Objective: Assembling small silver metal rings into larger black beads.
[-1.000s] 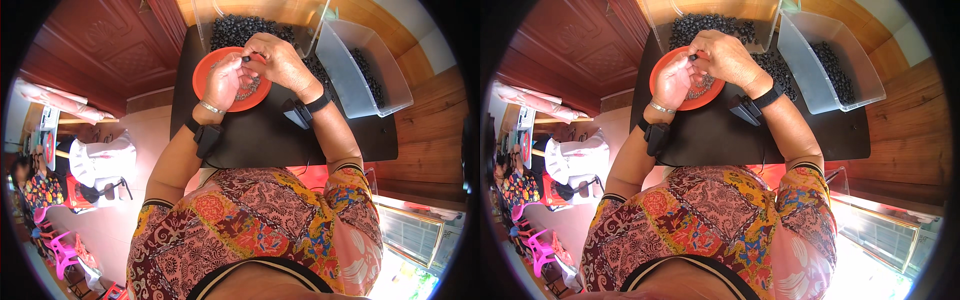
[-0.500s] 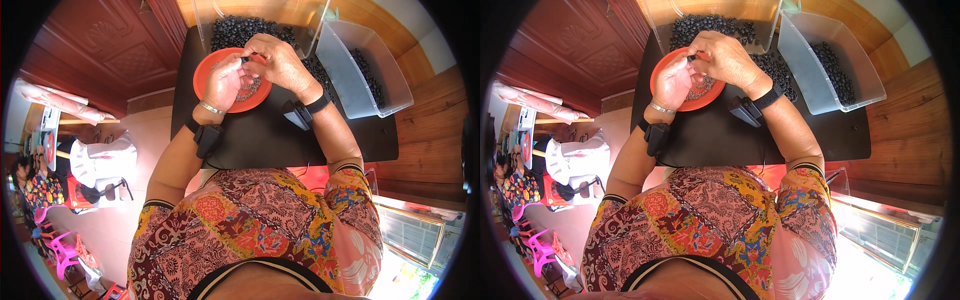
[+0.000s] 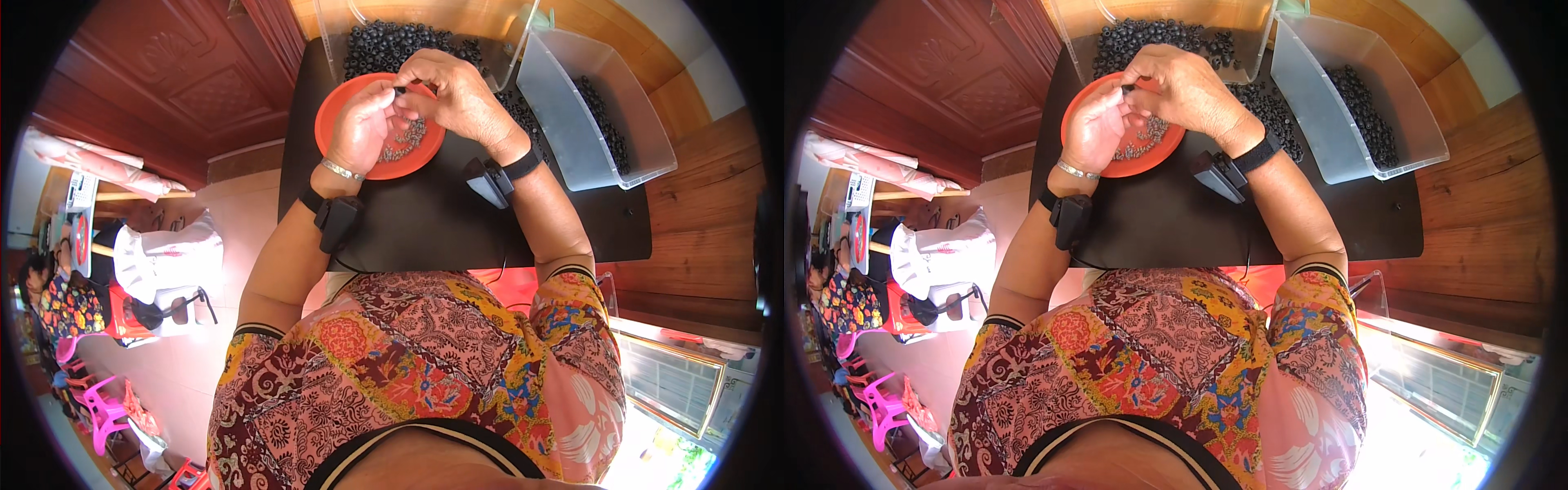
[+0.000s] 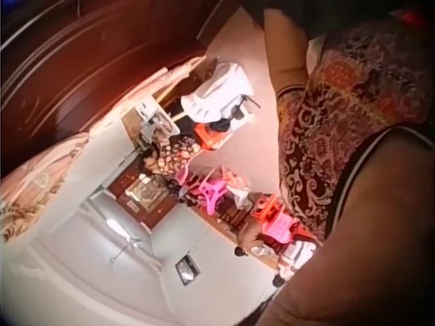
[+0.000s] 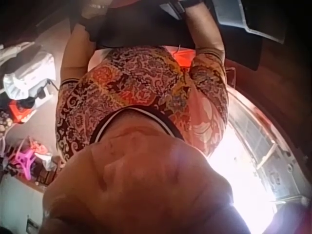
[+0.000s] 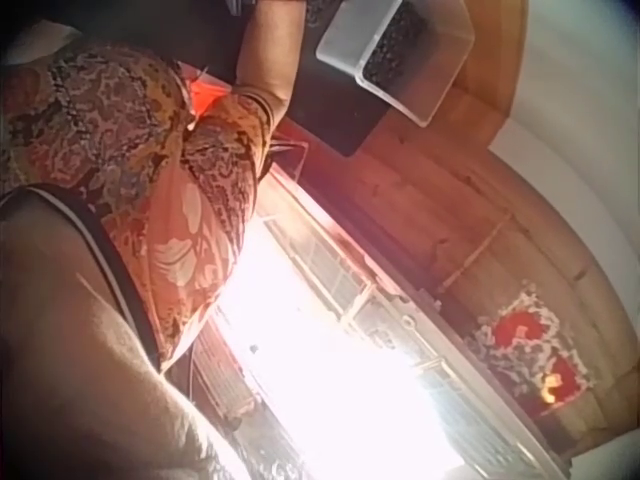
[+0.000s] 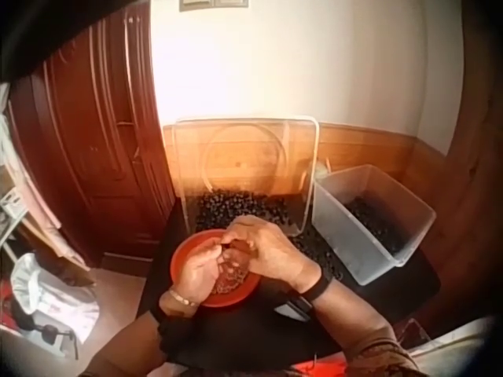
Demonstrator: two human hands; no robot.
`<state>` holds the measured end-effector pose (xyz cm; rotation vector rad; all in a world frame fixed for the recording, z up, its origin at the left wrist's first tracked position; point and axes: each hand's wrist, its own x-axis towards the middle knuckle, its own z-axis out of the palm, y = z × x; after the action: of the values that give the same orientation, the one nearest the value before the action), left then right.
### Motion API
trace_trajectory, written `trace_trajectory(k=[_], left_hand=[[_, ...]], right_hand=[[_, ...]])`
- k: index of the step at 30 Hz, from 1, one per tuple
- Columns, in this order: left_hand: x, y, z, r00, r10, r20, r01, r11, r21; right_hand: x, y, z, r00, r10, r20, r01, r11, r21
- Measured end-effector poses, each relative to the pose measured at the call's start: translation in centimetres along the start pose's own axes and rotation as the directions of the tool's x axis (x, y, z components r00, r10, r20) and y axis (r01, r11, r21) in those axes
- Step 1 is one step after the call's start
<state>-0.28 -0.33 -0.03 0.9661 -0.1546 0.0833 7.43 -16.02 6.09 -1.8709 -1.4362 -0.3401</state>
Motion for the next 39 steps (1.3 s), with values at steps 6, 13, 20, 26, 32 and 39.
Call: trace_trajectory(k=[6,13,20,26,32,39], left_hand=[[0.7,1.0,-1.2,0.991,0.019,-0.129,-0.025,0.999,-0.047],[1.1,1.0,-2.7,0.944,0.008,-0.331,-0.044,0.994,-0.103],[1.0,0.9,-2.6,0.943,0.012,-0.331,-0.047,0.994,-0.1],[1.0,1.0,-2.5,0.946,0.013,-0.324,-0.039,0.996,-0.075],[1.1,0.8,-2.5,0.951,-0.006,-0.309,-0.022,0.996,-0.085],[1.1,0.4,-3.0,0.965,-0.065,-0.253,0.041,0.994,-0.097]], right_hand=[[-0.1,0.9,0.8,1.0,0.028,0.013,-0.028,1.0,-0.006],[-1.3,1.2,3.2,0.983,-0.036,0.179,0.042,0.999,-0.031],[-2.0,1.2,4.4,0.934,-0.081,0.348,0.104,0.993,-0.047],[-2.3,1.2,5.2,0.916,-0.072,0.394,0.111,0.991,-0.078],[-2.4,1.7,5.1,0.905,-0.079,0.419,0.124,0.989,-0.081],[-2.2,1.6,4.9,0.887,-0.003,0.461,0.034,0.998,-0.058]])
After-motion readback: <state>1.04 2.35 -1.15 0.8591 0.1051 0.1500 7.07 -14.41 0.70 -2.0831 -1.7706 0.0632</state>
